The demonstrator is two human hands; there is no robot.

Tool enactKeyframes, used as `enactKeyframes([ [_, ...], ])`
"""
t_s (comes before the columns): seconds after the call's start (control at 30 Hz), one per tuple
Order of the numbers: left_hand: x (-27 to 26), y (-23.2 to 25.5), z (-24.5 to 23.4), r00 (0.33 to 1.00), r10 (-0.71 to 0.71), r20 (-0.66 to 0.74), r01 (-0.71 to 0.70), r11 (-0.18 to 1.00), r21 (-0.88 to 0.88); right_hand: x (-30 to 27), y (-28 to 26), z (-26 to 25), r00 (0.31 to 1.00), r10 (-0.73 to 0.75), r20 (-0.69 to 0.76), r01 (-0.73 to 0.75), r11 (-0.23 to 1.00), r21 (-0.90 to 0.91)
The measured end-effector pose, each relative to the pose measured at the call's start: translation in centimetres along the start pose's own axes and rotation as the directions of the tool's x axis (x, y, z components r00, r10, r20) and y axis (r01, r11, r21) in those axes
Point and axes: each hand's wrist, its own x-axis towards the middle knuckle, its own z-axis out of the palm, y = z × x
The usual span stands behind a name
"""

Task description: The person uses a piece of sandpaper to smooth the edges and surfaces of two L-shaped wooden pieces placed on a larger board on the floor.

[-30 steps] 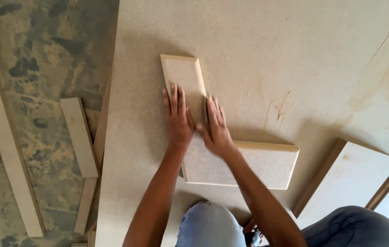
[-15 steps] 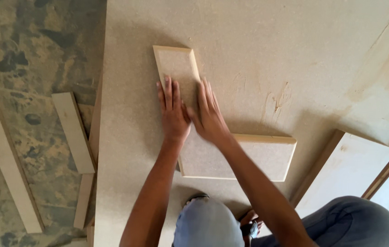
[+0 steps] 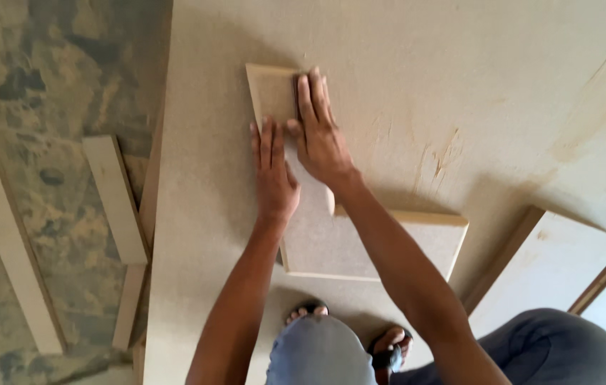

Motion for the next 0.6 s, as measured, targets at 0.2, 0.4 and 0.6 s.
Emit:
enactKeyframes([
  [0.2,0.1,0.1,-0.2,0.999,0.026,-0.040,-0.028,0.998,-0.051,-7.1,-1.6,0.0,0.998,0.053,0.035,-0.048,0.991,-0.123],
  [0.4,-0.1,0.0,0.2,1.000,-0.008,0.008,0.008,1.000,0.000,-1.8,-0.2,0.4,0.999,0.000,-0.042,0.000,1.000,0.005],
  [0.6,-0.3,-0.3,0.1,1.000,0.000,0.002,0.000,0.999,-0.043,-13.6,-3.1,0.3,0.984,0.167,0.066,-0.161,0.983,-0.091],
])
